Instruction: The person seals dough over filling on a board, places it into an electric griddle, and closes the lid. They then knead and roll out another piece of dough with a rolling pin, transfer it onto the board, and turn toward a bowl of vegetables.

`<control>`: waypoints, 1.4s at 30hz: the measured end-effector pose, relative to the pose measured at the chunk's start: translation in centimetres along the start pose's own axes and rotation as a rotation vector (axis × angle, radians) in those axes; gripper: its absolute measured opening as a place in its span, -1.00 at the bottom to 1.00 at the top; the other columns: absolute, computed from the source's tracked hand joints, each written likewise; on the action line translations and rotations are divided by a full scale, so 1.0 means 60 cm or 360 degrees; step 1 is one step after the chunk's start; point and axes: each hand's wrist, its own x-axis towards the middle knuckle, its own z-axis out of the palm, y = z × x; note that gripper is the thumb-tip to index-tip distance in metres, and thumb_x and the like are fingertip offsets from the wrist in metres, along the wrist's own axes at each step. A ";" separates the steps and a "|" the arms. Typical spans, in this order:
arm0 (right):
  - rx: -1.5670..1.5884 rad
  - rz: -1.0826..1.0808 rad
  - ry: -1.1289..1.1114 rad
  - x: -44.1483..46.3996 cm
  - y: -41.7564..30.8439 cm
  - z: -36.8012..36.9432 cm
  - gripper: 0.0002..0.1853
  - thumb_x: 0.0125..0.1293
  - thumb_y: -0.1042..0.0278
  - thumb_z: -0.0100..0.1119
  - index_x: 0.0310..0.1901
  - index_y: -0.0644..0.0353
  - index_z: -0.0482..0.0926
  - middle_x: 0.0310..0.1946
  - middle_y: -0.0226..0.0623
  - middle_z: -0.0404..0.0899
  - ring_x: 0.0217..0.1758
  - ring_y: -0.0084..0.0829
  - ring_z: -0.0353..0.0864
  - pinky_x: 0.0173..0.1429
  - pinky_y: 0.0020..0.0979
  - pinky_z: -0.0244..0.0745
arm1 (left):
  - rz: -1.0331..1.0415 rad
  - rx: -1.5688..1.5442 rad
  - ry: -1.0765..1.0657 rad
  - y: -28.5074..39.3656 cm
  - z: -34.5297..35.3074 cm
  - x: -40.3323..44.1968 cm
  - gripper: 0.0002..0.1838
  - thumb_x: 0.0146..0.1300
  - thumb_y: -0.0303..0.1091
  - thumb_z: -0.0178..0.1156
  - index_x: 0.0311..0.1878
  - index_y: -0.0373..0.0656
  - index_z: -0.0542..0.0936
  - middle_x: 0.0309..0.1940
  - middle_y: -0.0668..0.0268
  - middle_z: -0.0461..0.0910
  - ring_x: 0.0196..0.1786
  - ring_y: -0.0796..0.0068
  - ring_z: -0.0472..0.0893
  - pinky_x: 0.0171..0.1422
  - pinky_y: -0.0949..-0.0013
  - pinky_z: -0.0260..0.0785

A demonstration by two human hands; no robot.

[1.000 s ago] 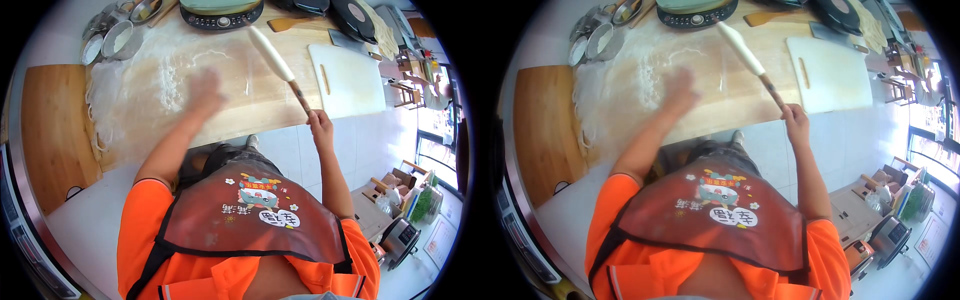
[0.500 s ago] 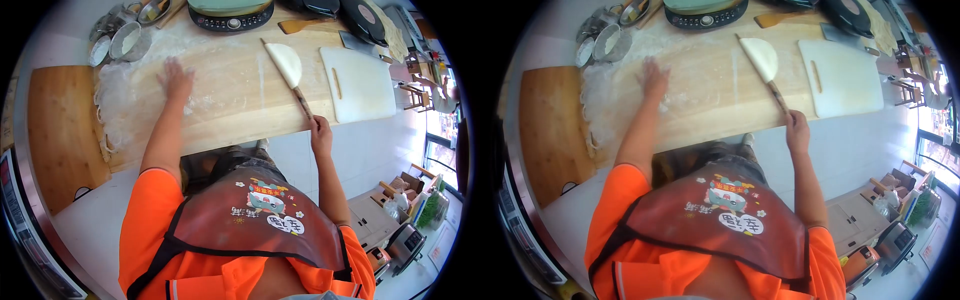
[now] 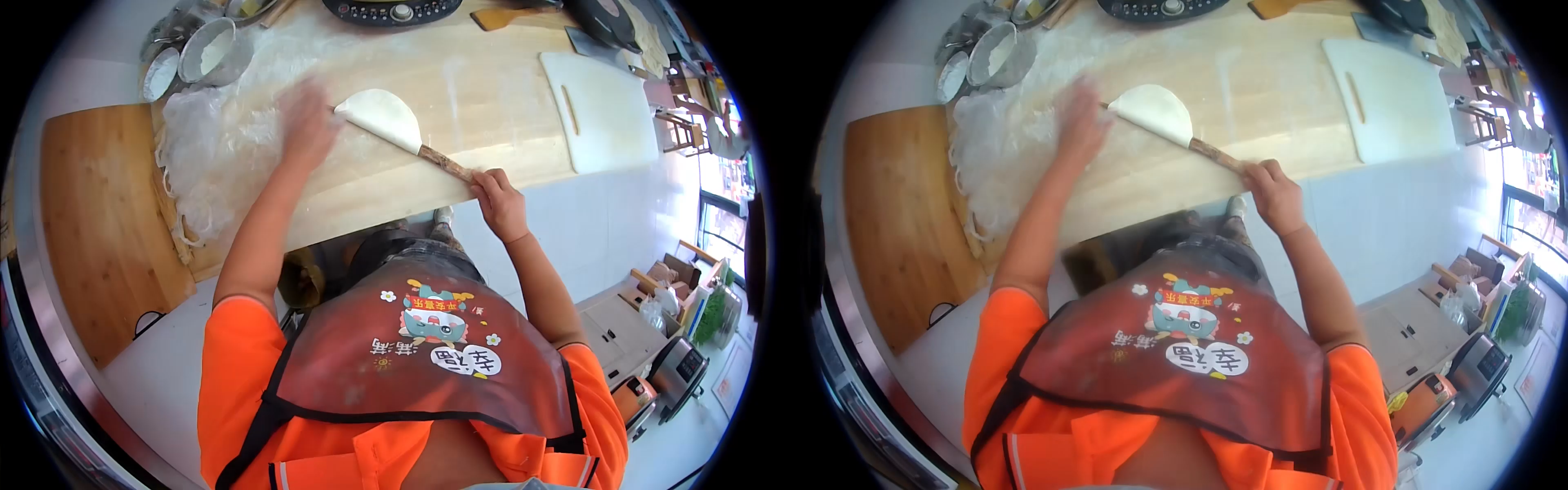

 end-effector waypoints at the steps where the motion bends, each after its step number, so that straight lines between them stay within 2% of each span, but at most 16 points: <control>1: -0.0027 -0.0029 -0.0003 -0.004 -0.005 0.001 -0.72 0.39 0.43 0.32 0.12 0.07 0.64 -0.10 -0.24 0.63 -0.21 -0.11 0.70 -0.19 -0.14 0.63 | 0.0216 -0.0236 0.0003 0.043 -0.002 0.033 -0.21 0.48 -0.05 0.20 0.65 -0.15 0.20 0.68 0.00 0.09 0.73 0.02 0.04 0.74 -0.21 -0.17; 4: -0.0136 -0.0114 -0.0023 -0.014 -0.003 -0.010 -0.59 0.36 0.52 0.28 0.23 0.04 0.63 -0.08 -0.25 0.62 -0.17 -0.12 0.70 -0.15 -0.17 0.64 | 0.0707 -0.0179 -0.0225 0.117 0.032 0.051 -0.25 0.43 0.00 0.24 0.55 -0.21 0.32 0.61 0.00 0.24 0.69 0.03 0.13 0.71 -0.16 -0.03; 8: -0.0166 -0.0179 -0.0169 -0.082 0.000 -0.010 -0.44 0.27 0.54 0.23 0.32 -0.11 0.61 -0.06 -0.33 0.64 -0.17 -0.19 0.71 -0.20 -0.21 0.65 | 0.0509 -0.0197 -0.0396 0.105 -0.045 -0.086 -0.28 0.39 -0.09 0.27 0.52 -0.21 0.35 0.58 0.02 0.26 0.66 0.01 0.18 0.70 -0.16 0.01; 12: 0.0031 -0.0194 -0.0432 -0.118 -0.036 -0.025 -0.39 0.26 0.58 0.19 0.35 -0.14 0.60 -0.05 -0.30 0.63 -0.16 -0.18 0.70 -0.16 -0.21 0.68 | 0.0410 -0.0366 -0.0619 0.079 -0.107 -0.216 -0.28 0.37 -0.16 0.27 0.55 -0.16 0.33 0.58 0.02 0.27 0.64 -0.02 0.22 0.69 -0.16 0.03; 15: -0.0123 -0.0239 -0.0403 -0.073 -0.011 -0.025 -0.39 0.25 0.58 0.19 0.33 -0.15 0.62 -0.06 -0.30 0.62 -0.16 -0.18 0.70 -0.14 -0.22 0.68 | 0.0336 -0.0156 -0.0369 0.077 -0.052 -0.172 -0.30 0.40 -0.20 0.24 0.57 -0.08 0.32 0.59 0.02 0.26 0.65 -0.03 0.21 0.69 -0.14 0.03; 17: -0.0130 -0.0285 -0.0278 -0.004 0.011 -0.027 -0.39 0.28 0.58 0.14 0.35 -0.19 0.60 -0.07 -0.28 0.61 -0.15 -0.20 0.71 -0.14 -0.23 0.67 | 0.0194 -0.0038 -0.0165 0.080 -0.004 -0.065 -0.35 0.46 -0.17 0.19 0.57 -0.01 0.34 0.62 0.04 0.24 0.67 0.00 0.19 0.69 -0.20 0.01; 22: -0.0187 -0.0293 -0.0259 0.079 0.015 -0.021 -0.45 0.38 0.56 0.08 0.39 -0.03 0.57 -0.06 -0.24 0.64 -0.15 -0.13 0.72 -0.13 -0.18 0.69 | -0.0101 0.0214 0.0341 0.048 0.067 0.127 -0.39 0.53 -0.06 0.10 0.56 -0.04 0.37 0.61 0.09 0.27 0.67 0.05 0.19 0.67 -0.37 -0.07; 25: 0.0229 -0.0088 -0.0439 0.000 -0.016 0.012 -0.48 0.45 0.54 0.11 0.42 0.02 0.51 -0.05 -0.13 0.57 -0.13 -0.01 0.69 -0.09 -0.09 0.62 | 0.0046 0.0416 -0.0025 0.037 0.039 0.007 -0.37 0.51 -0.09 0.11 0.55 -0.14 0.36 0.59 0.06 0.29 0.67 0.03 0.19 0.69 -0.33 -0.12; 28: 0.0533 0.0191 -0.0640 -0.066 -0.056 -0.016 -0.44 0.42 0.58 0.17 0.44 0.08 0.48 -0.06 -0.08 0.55 -0.08 0.06 0.65 0.00 -0.07 0.57 | 0.0036 -0.0216 -0.0122 0.112 0.006 -0.095 -0.35 0.48 -0.12 0.13 0.54 -0.22 0.36 0.60 0.04 0.27 0.68 0.02 0.16 0.70 -0.30 -0.12; 29: 0.0573 0.0225 -0.0597 -0.083 -0.052 -0.021 -0.44 0.41 0.57 0.18 0.43 0.06 0.48 -0.04 -0.08 0.56 -0.07 0.07 0.66 -0.01 -0.06 0.58 | 0.0114 -0.0164 -0.0113 0.127 0.020 -0.084 -0.35 0.47 -0.13 0.13 0.54 -0.22 0.37 0.60 0.03 0.27 0.68 0.02 0.16 0.71 -0.29 -0.12; 32: 0.0522 0.0345 -0.0436 -0.105 -0.010 -0.040 -0.45 0.40 0.58 0.17 0.41 0.03 0.50 0.02 -0.06 0.59 -0.03 0.09 0.66 0.00 -0.05 0.60 | 0.0302 -0.0173 0.0003 0.231 0.085 0.089 -0.36 0.45 -0.13 0.13 0.52 -0.19 0.39 0.61 0.05 0.26 0.70 0.08 0.13 0.72 -0.27 -0.17; 33: 0.0515 0.0498 -0.0417 -0.110 0.004 -0.047 -0.45 0.42 0.60 0.14 0.42 0.04 0.49 0.02 -0.05 0.59 -0.03 0.08 0.66 0.00 -0.07 0.60 | 0.0330 -0.0457 0.0179 0.289 0.101 0.153 -0.34 0.46 -0.05 0.13 0.53 -0.16 0.40 0.62 0.11 0.26 0.71 0.17 0.13 0.73 -0.27 -0.22; 36: 0.0505 0.0690 -0.0270 -0.109 0.017 -0.059 -0.46 0.47 0.61 0.08 0.45 0.10 0.46 -0.05 -0.05 0.57 -0.15 -0.03 0.64 -0.04 -0.12 0.59 | 0.0685 -0.0165 0.0439 0.423 0.121 0.250 -0.28 0.55 0.23 -0.04 0.59 0.00 0.36 0.67 0.31 0.22 0.74 0.32 0.04 0.75 -0.26 -0.33; 39: 0.0595 0.0682 -0.0305 -0.121 0.011 -0.030 -0.44 0.51 0.62 0.09 0.50 0.06 0.42 -0.09 -0.22 0.52 -0.42 -0.44 0.54 -0.23 -0.35 0.58 | 0.0612 0.0018 0.0007 0.398 0.118 0.181 -0.27 0.55 0.26 -0.06 0.60 0.01 0.37 0.68 0.31 0.19 0.75 0.30 0.01 0.75 -0.28 -0.37; 41: 0.0666 0.0480 -0.0338 -0.141 -0.004 0.012 -0.34 0.47 0.65 0.12 0.56 0.04 0.33 -0.08 -0.17 0.50 -0.36 -0.42 0.56 -0.22 -0.33 0.57 | 0.0292 0.0045 -0.0205 0.336 0.074 0.119 -0.28 0.54 0.22 -0.02 0.57 -0.02 0.40 0.69 0.30 0.17 0.76 0.28 -0.02 0.72 -0.32 -0.29; 42: 0.0667 0.0218 -0.0234 -0.138 -0.021 0.030 -0.32 0.45 0.66 0.13 0.57 0.07 0.29 -0.05 -0.09 0.51 -0.23 -0.27 0.61 -0.10 -0.26 0.59 | 0.0136 0.0142 -0.0321 0.298 0.048 0.082 -0.29 0.53 0.21 0.00 0.56 -0.03 0.41 0.69 0.29 0.16 0.76 0.30 -0.04 0.70 -0.33 -0.26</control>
